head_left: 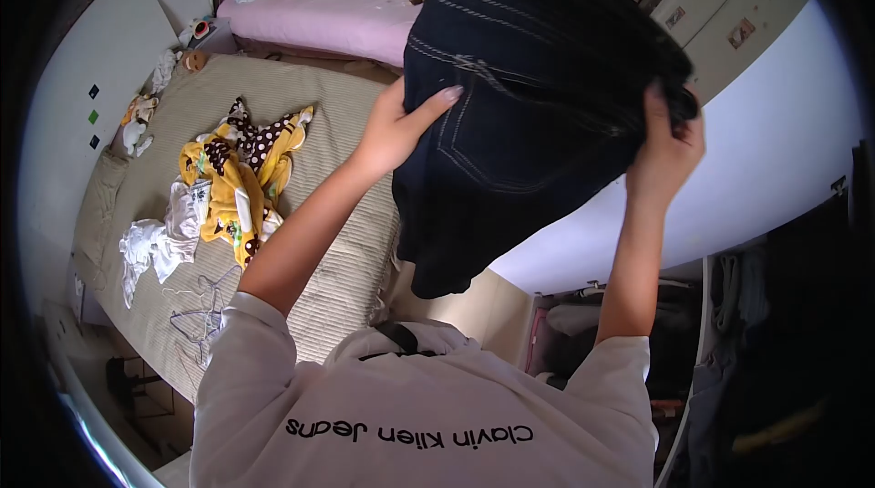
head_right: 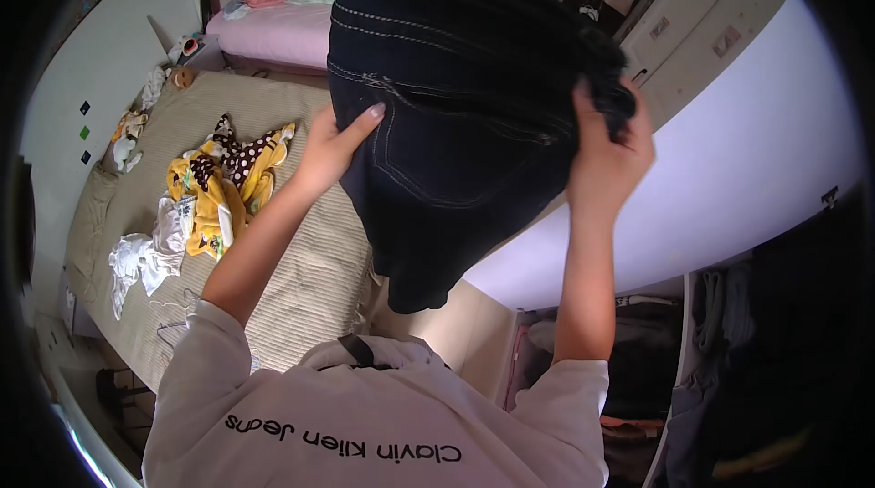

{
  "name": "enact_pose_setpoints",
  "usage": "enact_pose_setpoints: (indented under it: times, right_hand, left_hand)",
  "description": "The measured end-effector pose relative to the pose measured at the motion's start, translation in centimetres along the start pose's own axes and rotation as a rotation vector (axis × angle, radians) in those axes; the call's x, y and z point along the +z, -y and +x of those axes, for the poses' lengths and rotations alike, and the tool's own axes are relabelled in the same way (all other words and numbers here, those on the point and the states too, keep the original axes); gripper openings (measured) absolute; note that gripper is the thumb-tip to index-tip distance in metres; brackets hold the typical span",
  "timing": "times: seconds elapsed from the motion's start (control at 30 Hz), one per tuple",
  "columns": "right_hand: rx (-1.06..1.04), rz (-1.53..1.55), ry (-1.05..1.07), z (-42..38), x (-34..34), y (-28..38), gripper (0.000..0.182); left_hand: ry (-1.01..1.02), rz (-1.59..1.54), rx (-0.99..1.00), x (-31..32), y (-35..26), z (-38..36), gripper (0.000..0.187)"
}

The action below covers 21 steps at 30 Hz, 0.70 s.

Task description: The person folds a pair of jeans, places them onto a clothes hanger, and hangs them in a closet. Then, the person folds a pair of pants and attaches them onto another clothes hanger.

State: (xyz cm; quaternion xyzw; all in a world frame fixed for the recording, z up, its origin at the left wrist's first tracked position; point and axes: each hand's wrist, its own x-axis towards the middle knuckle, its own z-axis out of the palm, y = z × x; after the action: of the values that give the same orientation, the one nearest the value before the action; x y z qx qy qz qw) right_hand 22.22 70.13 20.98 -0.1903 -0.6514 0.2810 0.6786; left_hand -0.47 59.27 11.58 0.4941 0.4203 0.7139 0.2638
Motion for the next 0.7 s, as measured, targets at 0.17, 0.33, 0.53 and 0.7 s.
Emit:
enact_pose_setpoints:
  times: [0.17, 0.33, 0.53, 0.7]
  right_hand:
    - [0.086, 0.055, 0.080, -0.8, 1.0, -2.1, 0.022]
    - [0.090, 0.059, 0.096, 0.0, 1.2, -1.8, 0.021]
    - [0.046, 0.038, 0.085, 1.0, -0.3, -1.9, 0.022]
    - [0.096, 0.175, -0.055, 2.5, -2.0, -0.5, 0.019]
  left_hand:
    - [-0.381, 0.178, -0.101, -3.1, 12.8, -8.0, 0.029]
    - [0.101, 0.221, -0.367, -1.0, 19.3, -17.6, 0.053]
    - [0.077, 0.217, -0.325, 0.1, 22.4, -15.0, 0.027]
    - [-0.124, 0.160, -0.337, -4.2, 17.7, -17.5, 0.008]
